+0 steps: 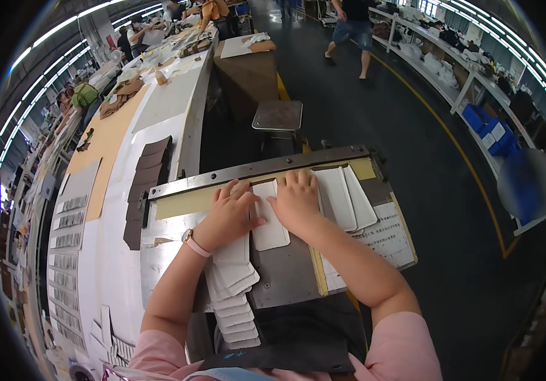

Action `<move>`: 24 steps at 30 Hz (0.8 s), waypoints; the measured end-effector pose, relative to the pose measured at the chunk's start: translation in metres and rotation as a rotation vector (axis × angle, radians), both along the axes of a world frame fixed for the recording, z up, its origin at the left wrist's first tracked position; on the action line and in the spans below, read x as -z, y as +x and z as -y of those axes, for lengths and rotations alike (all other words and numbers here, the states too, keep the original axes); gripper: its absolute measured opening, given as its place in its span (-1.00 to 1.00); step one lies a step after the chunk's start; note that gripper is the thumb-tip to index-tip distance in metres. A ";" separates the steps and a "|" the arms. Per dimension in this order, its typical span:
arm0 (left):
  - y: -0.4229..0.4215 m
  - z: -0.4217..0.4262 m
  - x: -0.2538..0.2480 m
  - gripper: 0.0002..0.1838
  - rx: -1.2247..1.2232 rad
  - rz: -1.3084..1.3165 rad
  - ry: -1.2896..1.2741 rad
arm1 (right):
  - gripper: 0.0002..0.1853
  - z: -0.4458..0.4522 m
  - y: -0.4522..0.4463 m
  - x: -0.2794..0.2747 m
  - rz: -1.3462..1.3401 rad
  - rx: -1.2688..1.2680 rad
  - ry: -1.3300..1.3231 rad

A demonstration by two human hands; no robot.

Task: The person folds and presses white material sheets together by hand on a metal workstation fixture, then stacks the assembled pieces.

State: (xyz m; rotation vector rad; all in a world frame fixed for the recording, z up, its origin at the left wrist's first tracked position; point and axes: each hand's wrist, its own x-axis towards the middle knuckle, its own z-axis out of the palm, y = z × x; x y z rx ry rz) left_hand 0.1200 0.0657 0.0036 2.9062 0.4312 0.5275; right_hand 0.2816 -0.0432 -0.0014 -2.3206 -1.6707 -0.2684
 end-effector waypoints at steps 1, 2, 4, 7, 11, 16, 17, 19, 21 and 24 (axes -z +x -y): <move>-0.001 -0.002 0.003 -0.53 0.009 0.039 -0.018 | -0.42 0.003 -0.003 -0.012 -0.076 0.014 -0.080; -0.003 -0.004 0.005 -0.55 0.018 0.077 -0.036 | -0.41 0.004 -0.004 -0.018 -0.152 0.028 -0.160; -0.006 -0.014 0.005 -0.57 -0.024 0.172 -0.101 | -0.39 0.008 -0.010 -0.013 -0.204 -0.084 -0.073; -0.017 -0.031 -0.004 -0.60 -0.140 0.097 -0.354 | -0.36 0.007 -0.003 -0.005 -0.352 -0.183 -0.018; -0.027 -0.048 0.000 -0.71 -0.179 0.060 -0.464 | -0.51 0.030 0.034 -0.029 -0.393 -0.061 0.109; -0.025 -0.043 -0.004 -0.76 -0.249 0.061 -0.347 | -0.66 0.038 0.048 -0.042 -0.041 0.120 0.103; -0.024 -0.046 0.003 -0.77 -0.248 0.077 -0.315 | -0.68 0.031 0.045 -0.036 -0.108 0.065 0.124; -0.020 -0.049 0.010 -0.80 -0.244 0.096 -0.270 | -0.64 0.020 0.021 -0.027 -0.450 -0.164 0.049; -0.018 -0.051 0.015 -0.82 -0.241 0.098 -0.249 | -0.45 0.016 -0.012 -0.027 -0.909 -0.285 -0.024; -0.010 -0.036 -0.009 -0.85 -0.262 0.136 -0.478 | -0.24 0.010 -0.034 -0.012 -0.970 -0.400 0.133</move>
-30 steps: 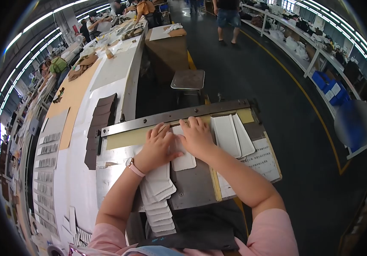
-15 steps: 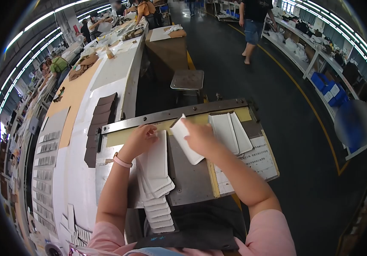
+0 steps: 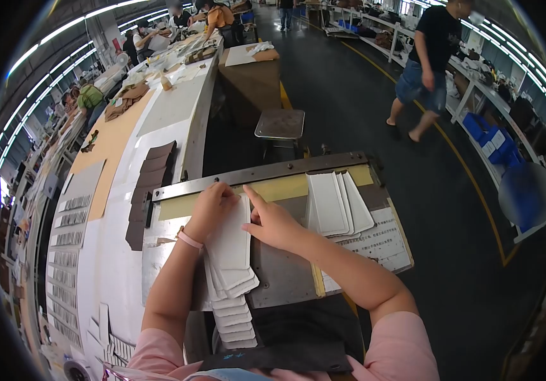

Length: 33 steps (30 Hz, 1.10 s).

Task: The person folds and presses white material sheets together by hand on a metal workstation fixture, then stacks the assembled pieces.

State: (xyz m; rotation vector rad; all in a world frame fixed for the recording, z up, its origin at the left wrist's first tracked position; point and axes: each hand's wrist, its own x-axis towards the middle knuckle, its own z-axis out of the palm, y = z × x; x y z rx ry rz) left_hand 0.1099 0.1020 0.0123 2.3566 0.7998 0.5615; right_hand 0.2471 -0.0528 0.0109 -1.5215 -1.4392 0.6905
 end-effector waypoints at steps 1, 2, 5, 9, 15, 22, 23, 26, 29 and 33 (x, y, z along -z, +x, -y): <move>0.001 0.004 -0.005 -0.80 -0.002 0.040 -0.031 | -0.17 -0.001 0.001 0.000 -0.022 -0.030 -0.013; 0.002 0.007 -0.010 -0.74 -0.004 0.079 -0.063 | -0.17 -0.002 0.004 -0.001 -0.028 -0.027 0.001; 0.011 0.019 -0.007 -0.51 -0.021 0.289 0.241 | -0.22 -0.006 0.021 0.001 0.003 0.041 0.038; 0.008 0.027 -0.001 -0.14 0.171 -0.092 0.538 | -0.35 -0.020 0.052 0.030 0.481 0.183 0.156; 0.008 0.026 0.026 0.05 0.286 -0.418 0.496 | -0.44 -0.015 0.057 0.012 0.518 0.274 0.011; 0.000 0.023 -0.001 0.04 0.450 -0.374 0.537 | -0.43 0.001 0.084 -0.019 0.142 0.201 -0.183; 0.001 0.024 -0.004 0.03 0.426 -0.341 0.481 | -0.43 -0.002 0.086 -0.004 0.213 0.124 -0.125; 0.003 0.026 -0.005 0.02 0.372 -0.293 0.389 | -0.55 -0.010 0.061 0.011 0.641 0.203 -0.065; 0.013 0.030 0.020 -0.01 0.342 -0.331 0.522 | -0.63 -0.014 0.044 0.009 0.845 0.191 -0.075; 0.016 0.036 0.009 -0.08 0.296 -0.251 0.563 | -0.66 -0.017 0.045 0.025 0.983 0.232 0.066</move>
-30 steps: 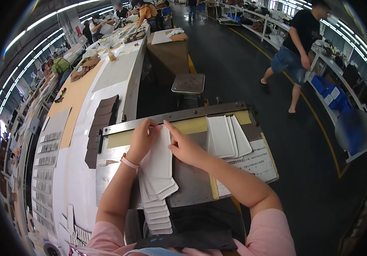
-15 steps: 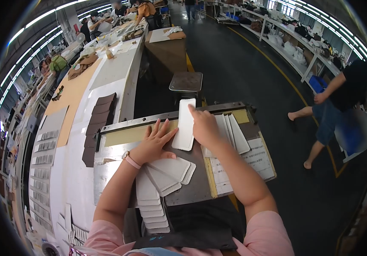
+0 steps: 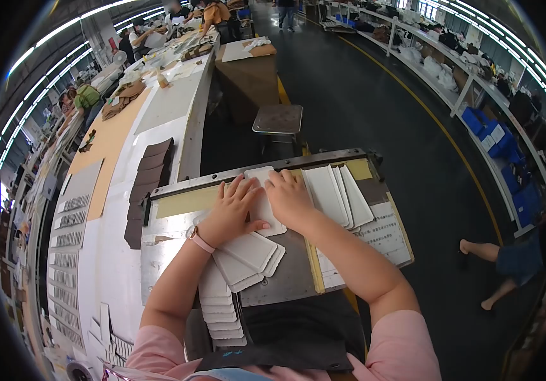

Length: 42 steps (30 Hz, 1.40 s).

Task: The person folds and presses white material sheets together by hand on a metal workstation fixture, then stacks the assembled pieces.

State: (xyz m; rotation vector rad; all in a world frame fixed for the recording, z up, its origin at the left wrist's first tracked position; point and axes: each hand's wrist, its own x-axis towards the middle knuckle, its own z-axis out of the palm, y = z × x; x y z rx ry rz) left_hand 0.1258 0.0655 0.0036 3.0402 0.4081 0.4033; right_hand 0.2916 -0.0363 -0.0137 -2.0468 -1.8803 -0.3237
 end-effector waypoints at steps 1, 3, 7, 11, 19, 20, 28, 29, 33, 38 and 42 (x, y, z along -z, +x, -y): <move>0.000 -0.001 0.002 -0.08 -0.005 0.000 -0.013 | -0.64 0.000 -0.003 0.000 0.017 -0.006 0.044; -0.001 -0.002 0.004 -0.06 -0.020 0.002 -0.038 | -0.60 0.000 -0.004 0.002 -0.003 -0.026 0.052; -0.002 -0.005 0.014 -0.09 -0.004 0.074 -0.043 | -0.54 -0.001 -0.005 0.003 -0.090 -0.043 -0.036; -0.002 -0.007 0.013 -0.07 -0.002 0.067 -0.058 | -0.50 -0.001 -0.005 -0.004 -0.125 -0.018 -0.059; -0.002 -0.009 0.018 -0.05 0.008 0.121 -0.055 | -0.53 -0.005 0.001 0.012 -0.100 -0.061 0.102; -0.002 -0.009 0.019 -0.04 0.012 0.127 -0.045 | -0.53 -0.005 0.001 0.014 -0.089 -0.059 0.116; -0.004 -0.001 0.000 -0.22 0.049 0.156 0.011 | -0.61 -0.003 0.002 0.000 -0.152 -0.072 0.042; -0.004 -0.001 0.000 -0.25 0.042 0.142 0.013 | -0.65 -0.003 0.004 0.004 -0.139 -0.089 0.083; -0.005 -0.002 0.000 -0.31 0.025 0.146 -0.005 | -0.63 -0.002 0.002 -0.001 -0.139 -0.079 0.019; -0.006 0.000 0.000 -0.34 0.045 0.170 -0.043 | -0.54 -0.001 -0.004 -0.001 -0.089 0.037 0.134; -0.006 0.002 -0.002 -0.36 0.037 0.094 -0.049 | -0.44 0.003 -0.004 -0.003 0.090 0.177 0.042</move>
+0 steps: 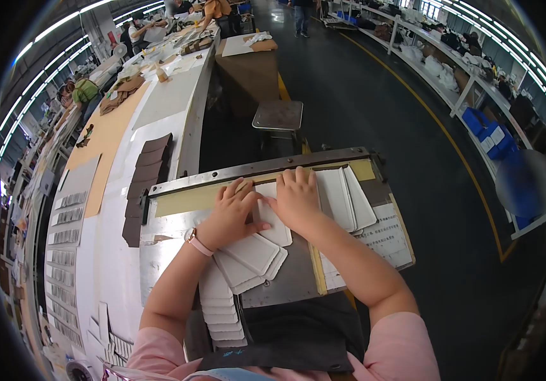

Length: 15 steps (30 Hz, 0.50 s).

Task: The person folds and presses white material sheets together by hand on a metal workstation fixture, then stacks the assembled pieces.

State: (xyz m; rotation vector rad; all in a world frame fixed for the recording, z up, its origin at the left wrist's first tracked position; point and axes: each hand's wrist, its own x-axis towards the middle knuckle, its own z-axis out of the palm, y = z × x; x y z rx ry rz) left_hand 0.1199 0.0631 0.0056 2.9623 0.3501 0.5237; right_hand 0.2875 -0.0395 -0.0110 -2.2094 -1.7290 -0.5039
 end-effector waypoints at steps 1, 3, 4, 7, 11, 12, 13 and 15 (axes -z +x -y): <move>0.001 0.000 0.001 -0.38 -0.003 -0.006 -0.022 | -0.45 0.001 0.000 -0.004 -0.058 0.032 -0.054; 0.001 -0.002 0.004 -0.43 -0.010 -0.019 -0.065 | -0.45 0.004 -0.003 -0.012 -0.176 0.093 -0.159; 0.000 -0.004 0.006 -0.45 -0.005 0.006 -0.036 | -0.48 0.010 -0.009 -0.020 -0.183 0.060 -0.149; -0.007 -0.015 0.002 -0.52 -0.064 0.048 -0.141 | -0.48 0.013 -0.020 -0.020 -0.420 -0.030 -0.176; -0.030 -0.029 -0.028 -0.65 -0.212 -0.049 -0.510 | -0.49 0.024 0.008 -0.032 -0.810 -0.131 -0.093; -0.035 -0.033 -0.034 -0.68 -0.199 -0.129 -0.548 | -0.48 0.030 0.023 -0.047 -0.873 -0.065 -0.139; -0.038 -0.035 -0.037 -0.72 -0.187 -0.207 -0.590 | -0.48 0.040 0.041 -0.061 -0.933 0.001 -0.189; -0.035 -0.038 -0.031 -0.77 -0.162 -0.196 -0.574 | -0.52 0.054 0.071 -0.059 -0.669 0.083 -0.109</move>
